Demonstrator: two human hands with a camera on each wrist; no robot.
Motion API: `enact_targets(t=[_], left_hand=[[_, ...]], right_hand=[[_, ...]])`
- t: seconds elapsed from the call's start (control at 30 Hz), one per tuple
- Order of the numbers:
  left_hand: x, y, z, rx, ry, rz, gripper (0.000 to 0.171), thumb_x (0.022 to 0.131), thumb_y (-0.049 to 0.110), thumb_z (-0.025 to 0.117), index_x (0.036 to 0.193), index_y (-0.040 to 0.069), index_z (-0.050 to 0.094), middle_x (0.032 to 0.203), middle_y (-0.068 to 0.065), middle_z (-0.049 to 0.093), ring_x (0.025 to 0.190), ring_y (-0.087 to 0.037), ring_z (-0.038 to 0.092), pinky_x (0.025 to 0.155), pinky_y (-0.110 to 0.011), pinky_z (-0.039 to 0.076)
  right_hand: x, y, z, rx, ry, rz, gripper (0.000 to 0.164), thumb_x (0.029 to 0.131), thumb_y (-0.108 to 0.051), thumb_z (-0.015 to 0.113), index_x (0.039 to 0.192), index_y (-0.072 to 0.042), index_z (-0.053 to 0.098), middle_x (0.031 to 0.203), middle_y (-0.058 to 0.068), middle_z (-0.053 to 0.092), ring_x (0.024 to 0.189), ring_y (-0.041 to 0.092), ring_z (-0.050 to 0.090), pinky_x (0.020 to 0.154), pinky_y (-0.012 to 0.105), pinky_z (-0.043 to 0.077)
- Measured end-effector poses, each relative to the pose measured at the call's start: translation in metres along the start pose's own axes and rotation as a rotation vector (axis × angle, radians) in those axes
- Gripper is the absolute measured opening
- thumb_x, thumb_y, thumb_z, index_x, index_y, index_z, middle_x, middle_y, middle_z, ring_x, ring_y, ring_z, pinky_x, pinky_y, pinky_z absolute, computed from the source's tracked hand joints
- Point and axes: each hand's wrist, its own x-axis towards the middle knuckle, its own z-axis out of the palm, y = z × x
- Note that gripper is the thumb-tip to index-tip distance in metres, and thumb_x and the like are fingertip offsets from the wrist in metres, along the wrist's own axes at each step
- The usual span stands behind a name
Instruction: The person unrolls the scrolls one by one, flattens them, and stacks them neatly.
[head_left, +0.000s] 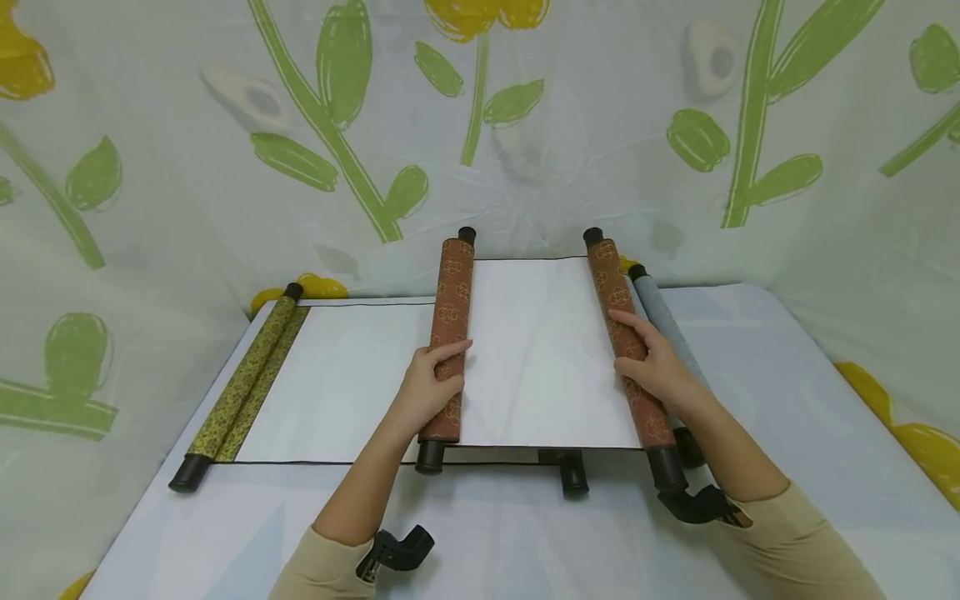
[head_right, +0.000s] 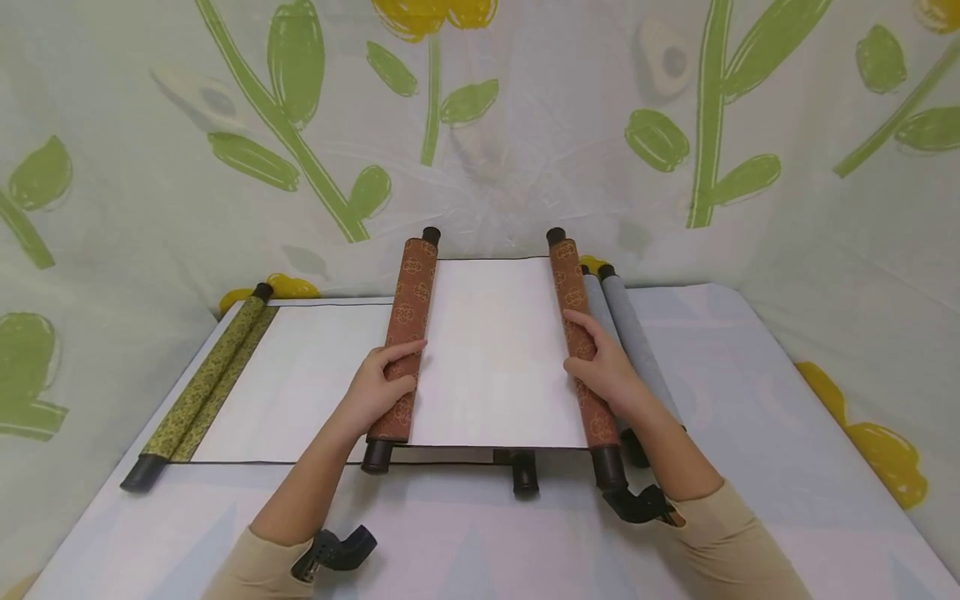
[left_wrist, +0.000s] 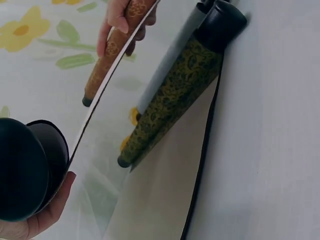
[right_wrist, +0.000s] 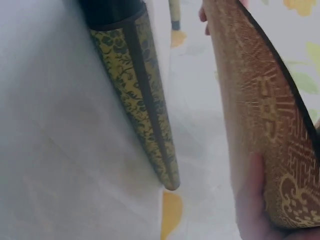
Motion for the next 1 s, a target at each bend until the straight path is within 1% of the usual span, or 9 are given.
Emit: enact_targets(t=[0.1, 0.23, 0.37, 0.43, 0.5, 0.6, 0.7, 0.93, 1.0], left_hand=[[-0.0008, 0.0015, -0.0019, 0.001, -0.006, 0.0, 0.053, 0.081, 0.002, 0.052, 0.131, 0.019, 0.059, 0.136, -0.025, 0.032, 0.113, -0.032, 0.038, 0.076, -0.036, 0.037], [-0.0013, 0.0025, -0.0021, 0.024, 0.006, -0.02, 0.054, 0.081, 0.004, 0.053, 0.132, 0.018, 0.057, 0.137, -0.026, 0.029, 0.114, -0.034, 0.04, 0.081, -0.039, 0.038], [-0.0003, 0.0008, -0.0016, 0.055, 0.04, -0.066, 0.056, 0.078, 0.009, 0.067, 0.132, 0.021, 0.058, 0.138, -0.025, 0.031, 0.12, -0.038, 0.042, 0.09, -0.048, 0.042], [0.0, -0.0001, -0.0016, 0.064, 0.043, -0.084, 0.06, 0.075, 0.012, 0.074, 0.132, 0.022, 0.058, 0.139, -0.025, 0.031, 0.122, -0.041, 0.042, 0.092, -0.053, 0.042], [-0.0002, -0.0004, -0.0022, 0.079, 0.04, -0.091, 0.063, 0.072, 0.012, 0.077, 0.132, 0.022, 0.058, 0.141, -0.025, 0.03, 0.125, -0.042, 0.039, 0.093, -0.054, 0.041], [0.0, -0.0006, -0.0023, 0.102, 0.039, -0.08, 0.062, 0.072, 0.005, 0.071, 0.131, 0.021, 0.058, 0.14, -0.025, 0.03, 0.122, -0.04, 0.04, 0.087, -0.049, 0.043], [0.0006, -0.0021, -0.0027, 0.125, 0.039, -0.059, 0.06, 0.072, 0.0, 0.063, 0.129, 0.02, 0.059, 0.138, -0.026, 0.031, 0.116, -0.037, 0.041, 0.079, -0.042, 0.041], [-0.0004, -0.0043, -0.0065, 0.133, 0.019, -0.031, 0.051, 0.078, -0.002, 0.053, 0.125, 0.017, 0.062, 0.136, -0.027, 0.029, 0.117, -0.035, 0.04, 0.084, -0.04, 0.037], [-0.0007, -0.004, -0.0084, 0.135, 0.019, -0.033, 0.049, 0.081, -0.001, 0.052, 0.126, 0.016, 0.062, 0.138, -0.029, 0.028, 0.113, -0.035, 0.042, 0.076, -0.036, 0.04]], right_hand=[[0.0005, -0.0007, 0.001, -0.005, 0.019, -0.002, 0.074, 0.084, 0.004, 0.047, 0.151, -0.013, 0.022, 0.15, 0.025, 0.02, 0.112, 0.033, 0.04, 0.077, 0.034, 0.042], [0.0008, -0.0027, 0.0033, -0.037, 0.026, 0.021, 0.073, 0.084, 0.002, 0.048, 0.151, -0.015, 0.023, 0.149, 0.025, 0.022, 0.115, 0.035, 0.039, 0.078, 0.037, 0.043], [0.0021, -0.003, 0.004, -0.049, 0.037, 0.032, 0.074, 0.086, -0.002, 0.059, 0.15, -0.015, 0.025, 0.152, 0.023, 0.02, 0.126, 0.039, 0.035, 0.088, 0.046, 0.041], [0.0026, -0.0027, 0.0036, -0.058, 0.043, 0.027, 0.078, 0.084, -0.004, 0.066, 0.15, -0.014, 0.026, 0.152, 0.022, 0.019, 0.129, 0.042, 0.033, 0.092, 0.05, 0.039], [0.0022, -0.0034, 0.0035, -0.066, 0.04, 0.024, 0.081, 0.082, -0.004, 0.069, 0.15, -0.013, 0.026, 0.152, 0.022, 0.019, 0.128, 0.043, 0.034, 0.092, 0.051, 0.039], [0.0001, -0.0049, 0.0027, -0.087, 0.028, 0.026, 0.082, 0.082, -0.002, 0.067, 0.151, -0.013, 0.024, 0.151, 0.025, 0.019, 0.126, 0.044, 0.035, 0.089, 0.051, 0.04], [-0.002, -0.0072, 0.0028, -0.098, 0.013, 0.028, 0.08, 0.082, 0.0, 0.062, 0.151, -0.012, 0.023, 0.151, 0.027, 0.018, 0.125, 0.045, 0.035, 0.088, 0.05, 0.041], [-0.0028, -0.0058, 0.0028, -0.092, -0.012, 0.04, 0.076, 0.084, 0.002, 0.053, 0.152, -0.015, 0.022, 0.153, 0.024, 0.015, 0.127, 0.043, 0.035, 0.088, 0.048, 0.042], [-0.0027, -0.0043, 0.0023, -0.092, -0.013, 0.031, 0.077, 0.084, 0.003, 0.052, 0.152, -0.015, 0.021, 0.153, 0.024, 0.016, 0.126, 0.042, 0.036, 0.087, 0.046, 0.042]])
